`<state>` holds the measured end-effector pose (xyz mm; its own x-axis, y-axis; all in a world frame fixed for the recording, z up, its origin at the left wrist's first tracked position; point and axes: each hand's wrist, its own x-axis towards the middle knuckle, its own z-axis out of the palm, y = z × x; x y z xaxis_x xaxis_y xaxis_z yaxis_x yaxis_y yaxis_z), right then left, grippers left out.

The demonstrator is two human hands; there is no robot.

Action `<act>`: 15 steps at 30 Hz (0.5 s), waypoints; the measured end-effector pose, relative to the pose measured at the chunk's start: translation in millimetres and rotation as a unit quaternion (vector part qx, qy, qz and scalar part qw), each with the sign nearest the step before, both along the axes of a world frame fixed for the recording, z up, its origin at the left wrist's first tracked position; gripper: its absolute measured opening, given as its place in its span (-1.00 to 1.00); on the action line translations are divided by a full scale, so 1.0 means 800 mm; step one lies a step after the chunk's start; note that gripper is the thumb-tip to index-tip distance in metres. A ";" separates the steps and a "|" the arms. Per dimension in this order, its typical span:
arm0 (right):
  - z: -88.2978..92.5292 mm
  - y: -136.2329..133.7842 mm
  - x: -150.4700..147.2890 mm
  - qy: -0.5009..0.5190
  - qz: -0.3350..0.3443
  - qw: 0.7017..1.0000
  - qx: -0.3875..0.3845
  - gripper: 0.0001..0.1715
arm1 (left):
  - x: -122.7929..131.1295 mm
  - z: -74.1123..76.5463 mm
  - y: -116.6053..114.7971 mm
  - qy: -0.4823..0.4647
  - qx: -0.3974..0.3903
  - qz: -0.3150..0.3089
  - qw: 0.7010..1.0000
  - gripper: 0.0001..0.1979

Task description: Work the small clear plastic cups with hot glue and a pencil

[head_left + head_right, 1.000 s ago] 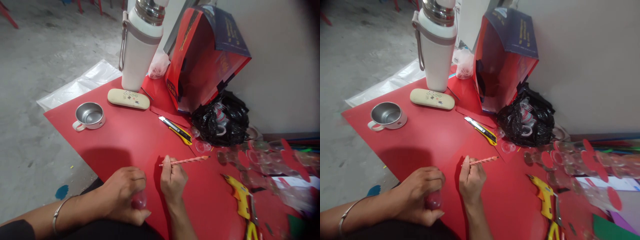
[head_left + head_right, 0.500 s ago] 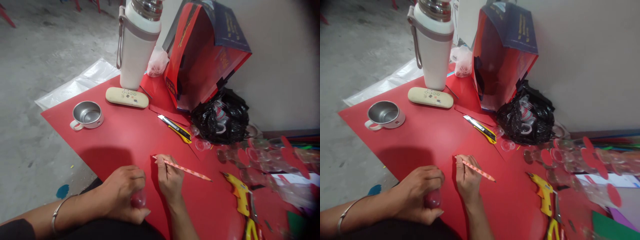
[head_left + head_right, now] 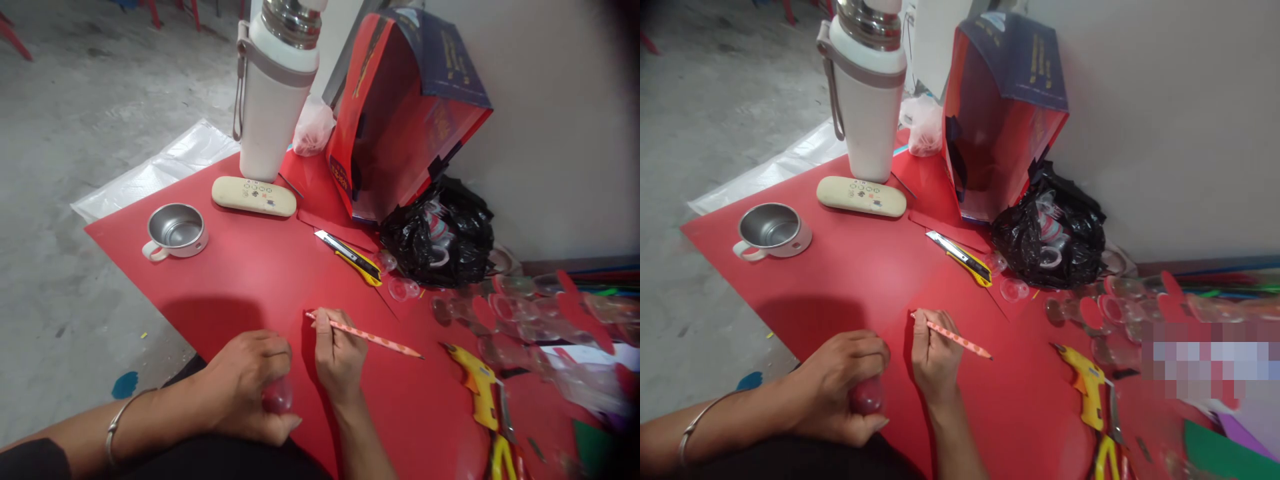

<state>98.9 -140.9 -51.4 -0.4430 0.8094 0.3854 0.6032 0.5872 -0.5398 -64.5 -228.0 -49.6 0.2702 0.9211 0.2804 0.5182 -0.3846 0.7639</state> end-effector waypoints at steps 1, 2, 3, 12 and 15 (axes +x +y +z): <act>0.000 0.001 -0.001 0.001 0.005 1.000 0.001 -0.64 | 0.000 -0.001 0.000 0.000 0.002 0.000 1.000 -0.74; 0.000 0.001 -0.002 0.001 0.011 1.000 0.001 -0.66 | 0.000 -0.001 0.000 -0.001 0.005 0.001 1.000 -0.73; 0.001 0.002 -0.003 0.001 0.019 1.000 0.003 -0.68 | 0.000 -0.001 0.000 -0.002 0.007 0.002 1.000 -0.73; 0.004 0.002 -0.005 0.031 0.054 0.998 -0.021 -0.69 | -0.001 0.002 0.000 -0.003 0.009 -0.003 1.000 -0.73; 0.007 0.003 -0.005 0.023 0.073 0.996 -0.052 -0.68 | -0.002 0.002 0.000 -0.004 0.009 -0.006 1.000 -0.73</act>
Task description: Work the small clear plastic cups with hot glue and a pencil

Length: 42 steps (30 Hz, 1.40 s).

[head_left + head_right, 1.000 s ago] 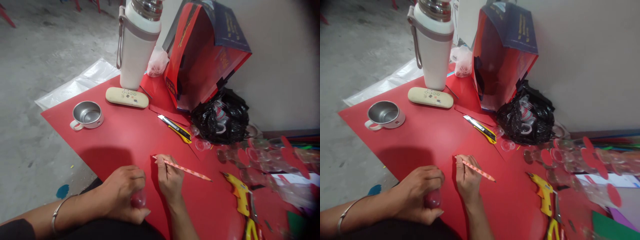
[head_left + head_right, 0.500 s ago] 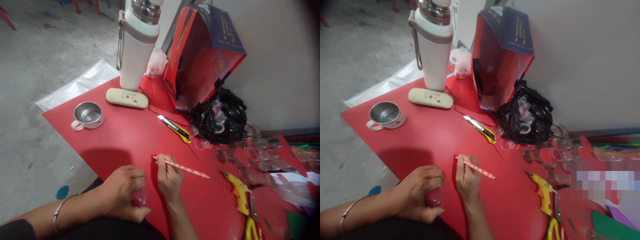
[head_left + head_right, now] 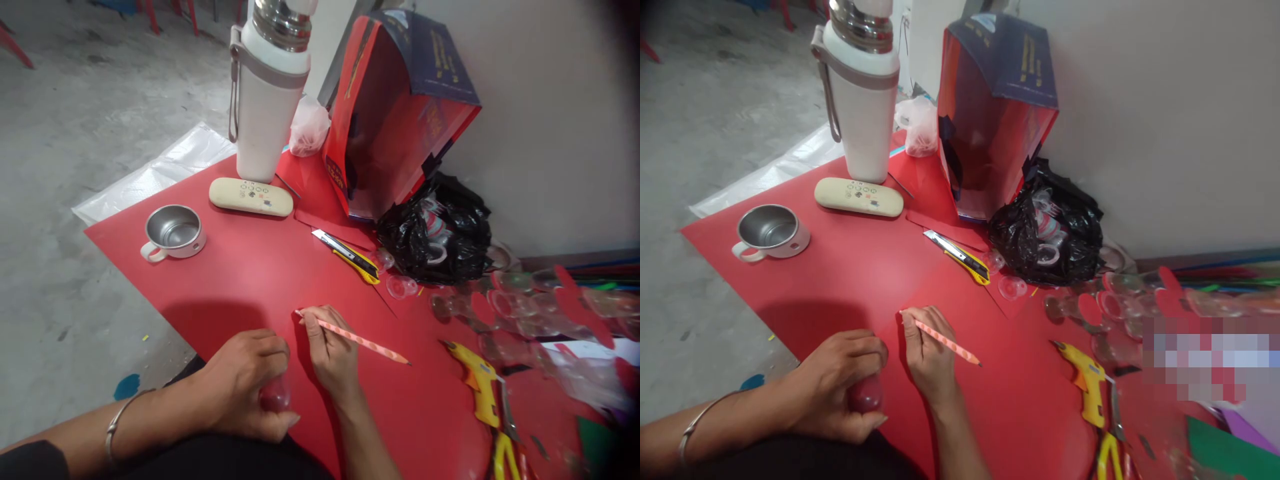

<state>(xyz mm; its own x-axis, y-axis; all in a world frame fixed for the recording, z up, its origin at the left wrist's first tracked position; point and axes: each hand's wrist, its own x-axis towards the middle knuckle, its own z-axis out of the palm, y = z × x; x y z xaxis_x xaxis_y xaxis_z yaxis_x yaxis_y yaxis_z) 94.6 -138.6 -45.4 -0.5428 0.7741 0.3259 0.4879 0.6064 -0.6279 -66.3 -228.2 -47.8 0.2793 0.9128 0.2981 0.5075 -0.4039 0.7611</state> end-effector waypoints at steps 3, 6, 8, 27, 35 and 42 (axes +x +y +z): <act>0.003 0.001 0.001 0.009 0.035 0.998 -0.043 -0.66 | -0.001 0.002 0.001 -0.002 -0.003 0.002 1.000 -0.72; 0.002 0.000 0.003 0.020 0.016 0.998 -0.057 -0.64 | 0.000 0.004 0.001 0.000 -0.009 0.000 1.000 -0.71; 0.000 -0.001 0.003 0.022 -0.022 0.998 -0.057 -0.63 | 0.000 0.004 0.001 0.000 -0.011 -0.001 1.000 -0.71; 0.002 -0.005 -0.003 0.032 0.002 0.995 -0.094 -0.63 | 0.002 0.006 0.000 -0.003 -0.008 -0.002 1.000 -0.68; 0.001 -0.007 -0.001 0.042 0.034 0.992 -0.111 -0.66 | 0.003 0.003 -0.001 -0.006 -0.012 -0.001 1.000 -0.70; -0.001 -0.007 -0.002 0.045 -0.022 0.993 -0.109 -0.62 | 0.001 0.004 0.000 -0.004 -0.034 -0.016 0.999 -0.72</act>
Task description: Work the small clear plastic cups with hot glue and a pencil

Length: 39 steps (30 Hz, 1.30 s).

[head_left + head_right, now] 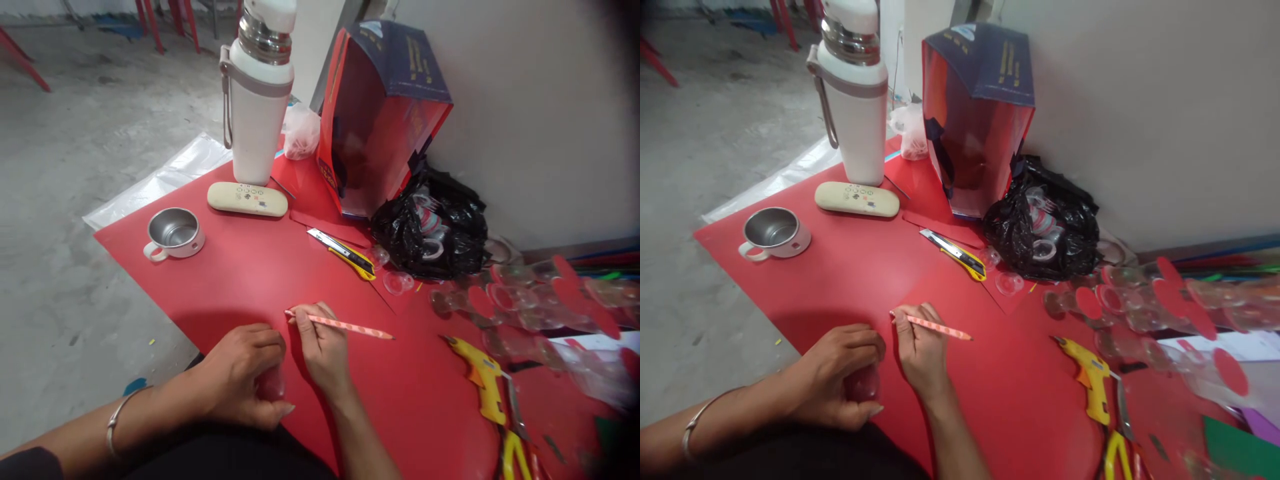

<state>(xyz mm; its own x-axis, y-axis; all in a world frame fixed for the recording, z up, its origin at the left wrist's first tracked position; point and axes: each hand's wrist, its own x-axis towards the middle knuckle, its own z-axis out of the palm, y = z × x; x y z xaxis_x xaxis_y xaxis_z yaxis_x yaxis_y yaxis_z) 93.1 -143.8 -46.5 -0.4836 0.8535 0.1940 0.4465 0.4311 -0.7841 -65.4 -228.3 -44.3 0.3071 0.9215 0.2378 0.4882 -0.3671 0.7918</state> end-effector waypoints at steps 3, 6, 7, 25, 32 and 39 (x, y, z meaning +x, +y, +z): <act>0.001 0.000 0.002 0.002 0.053 0.998 -0.027 -0.61 | 0.000 0.000 0.000 0.004 0.003 -0.001 1.000 -0.71; 0.001 -0.001 0.004 0.019 0.060 0.997 -0.045 -0.59 | -0.001 -0.002 -0.002 -0.001 0.020 -0.005 1.000 -0.72; 0.001 -0.001 0.004 0.024 0.055 0.997 -0.044 -0.59 | -0.002 -0.003 -0.003 -0.003 0.026 -0.008 1.000 -0.73; 0.001 -0.003 0.004 0.019 0.074 0.996 -0.044 -0.53 | -0.009 -0.004 -0.013 0.000 0.054 -0.011 0.998 -0.83; 0.002 -0.004 0.003 0.011 0.066 0.997 -0.035 -0.56 | -0.009 -0.003 -0.015 0.020 0.041 0.001 0.999 -0.78; 0.000 -0.007 0.007 0.043 0.059 0.996 -0.059 -0.50 | -0.007 -0.002 -0.016 0.022 0.026 0.012 0.999 -0.74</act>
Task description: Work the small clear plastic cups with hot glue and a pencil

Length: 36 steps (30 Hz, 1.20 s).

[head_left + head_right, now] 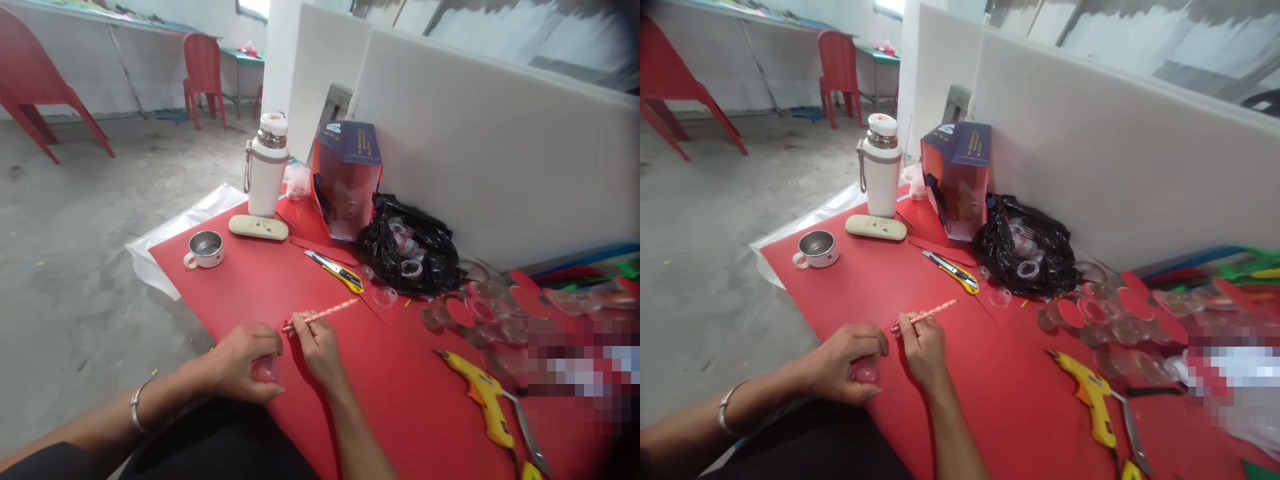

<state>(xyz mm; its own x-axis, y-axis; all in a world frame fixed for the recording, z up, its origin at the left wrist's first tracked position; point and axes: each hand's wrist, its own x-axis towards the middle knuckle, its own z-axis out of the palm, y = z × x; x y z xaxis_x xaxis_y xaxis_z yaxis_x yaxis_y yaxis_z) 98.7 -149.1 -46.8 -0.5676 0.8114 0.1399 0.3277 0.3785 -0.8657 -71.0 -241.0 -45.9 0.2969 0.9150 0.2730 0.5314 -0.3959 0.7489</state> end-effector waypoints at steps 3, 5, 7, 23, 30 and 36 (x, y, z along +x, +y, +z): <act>-0.002 0.001 0.003 -0.042 0.025 0.998 0.035 -0.51 | 0.001 0.000 0.000 0.003 -0.007 0.005 1.000 -0.77; -0.002 0.001 0.004 -0.068 0.028 0.996 0.050 -0.48 | 0.002 0.001 -0.001 0.000 -0.008 0.009 1.000 -0.79; -0.002 0.000 0.005 -0.063 0.025 0.997 0.048 -0.47 | 0.002 0.002 -0.001 -0.003 -0.007 0.011 1.000 -0.80; 0.004 0.001 0.006 -0.037 0.054 0.996 0.058 -0.51 | 0.002 0.003 -0.001 -0.013 0.001 0.010 1.000 -0.82; -0.001 0.004 0.009 -0.005 0.043 0.999 0.031 -0.50 | 0.002 0.001 0.000 -0.024 0.002 0.008 1.000 -0.81; 0.008 0.015 0.014 -0.020 0.119 0.992 0.020 -0.53 | 0.001 0.002 0.000 -0.022 -0.002 0.011 1.000 -0.81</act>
